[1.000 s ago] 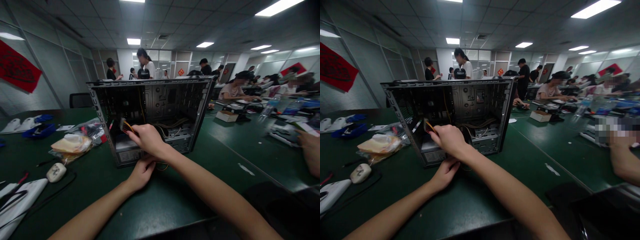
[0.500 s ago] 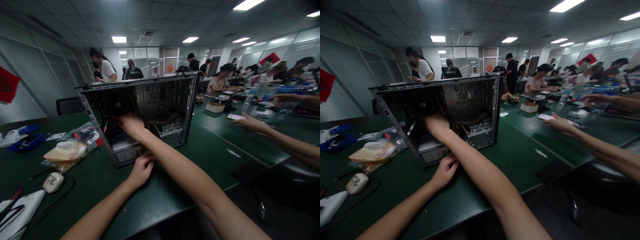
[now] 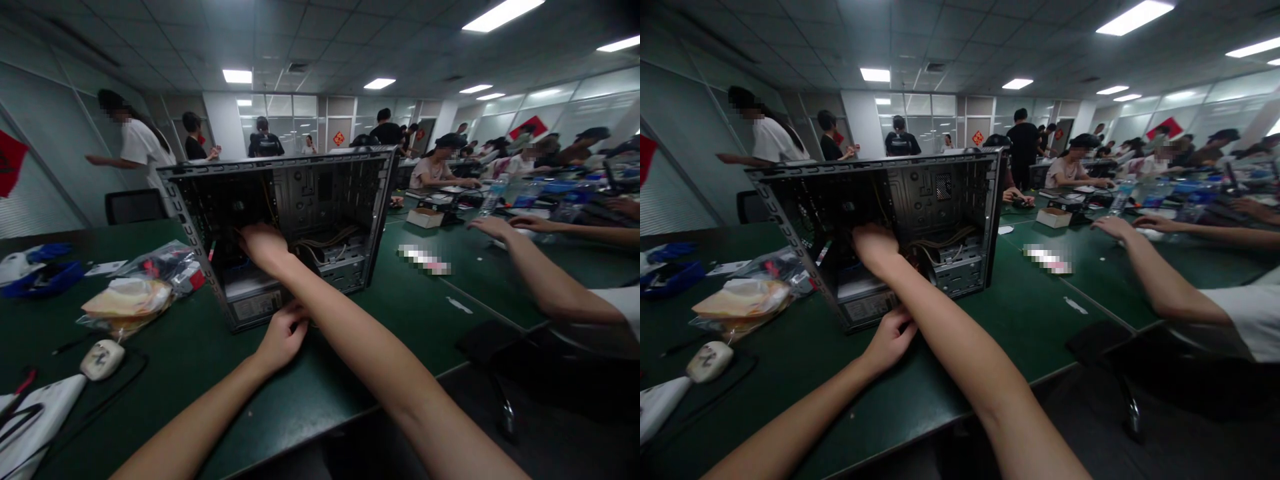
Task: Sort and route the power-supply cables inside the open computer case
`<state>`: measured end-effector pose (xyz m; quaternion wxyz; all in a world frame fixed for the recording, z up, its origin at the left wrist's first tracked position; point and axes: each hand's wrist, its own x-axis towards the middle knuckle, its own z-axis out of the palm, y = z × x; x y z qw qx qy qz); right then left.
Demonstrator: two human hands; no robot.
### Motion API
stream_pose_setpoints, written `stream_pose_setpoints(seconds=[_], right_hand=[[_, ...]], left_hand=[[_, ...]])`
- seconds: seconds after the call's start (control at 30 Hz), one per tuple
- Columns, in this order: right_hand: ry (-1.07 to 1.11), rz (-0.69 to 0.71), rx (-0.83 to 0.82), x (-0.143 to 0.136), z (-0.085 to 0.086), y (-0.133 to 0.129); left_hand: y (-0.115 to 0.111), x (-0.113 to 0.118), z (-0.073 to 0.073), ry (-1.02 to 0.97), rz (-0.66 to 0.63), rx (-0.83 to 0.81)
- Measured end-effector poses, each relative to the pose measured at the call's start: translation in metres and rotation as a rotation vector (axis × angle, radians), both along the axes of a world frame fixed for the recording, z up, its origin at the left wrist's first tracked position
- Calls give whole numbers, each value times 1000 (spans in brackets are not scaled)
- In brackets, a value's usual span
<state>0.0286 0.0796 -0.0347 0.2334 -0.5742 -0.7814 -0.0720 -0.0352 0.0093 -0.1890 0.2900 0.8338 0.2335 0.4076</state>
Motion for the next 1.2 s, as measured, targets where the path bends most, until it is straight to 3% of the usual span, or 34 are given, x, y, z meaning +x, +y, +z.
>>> stream_pose_setpoints(seconds=[0.27,0.73,1.2], right_hand=[[-4,-25,13,5,5,-1],[-6,-35,44,-4,-6,6],[-1,-22,33,-1,-4,-4]], left_hand=[[0,0,1,-1,14,-1],[1,0,-3,29,-12,-8],[-4,0,3,41,-2,17]])
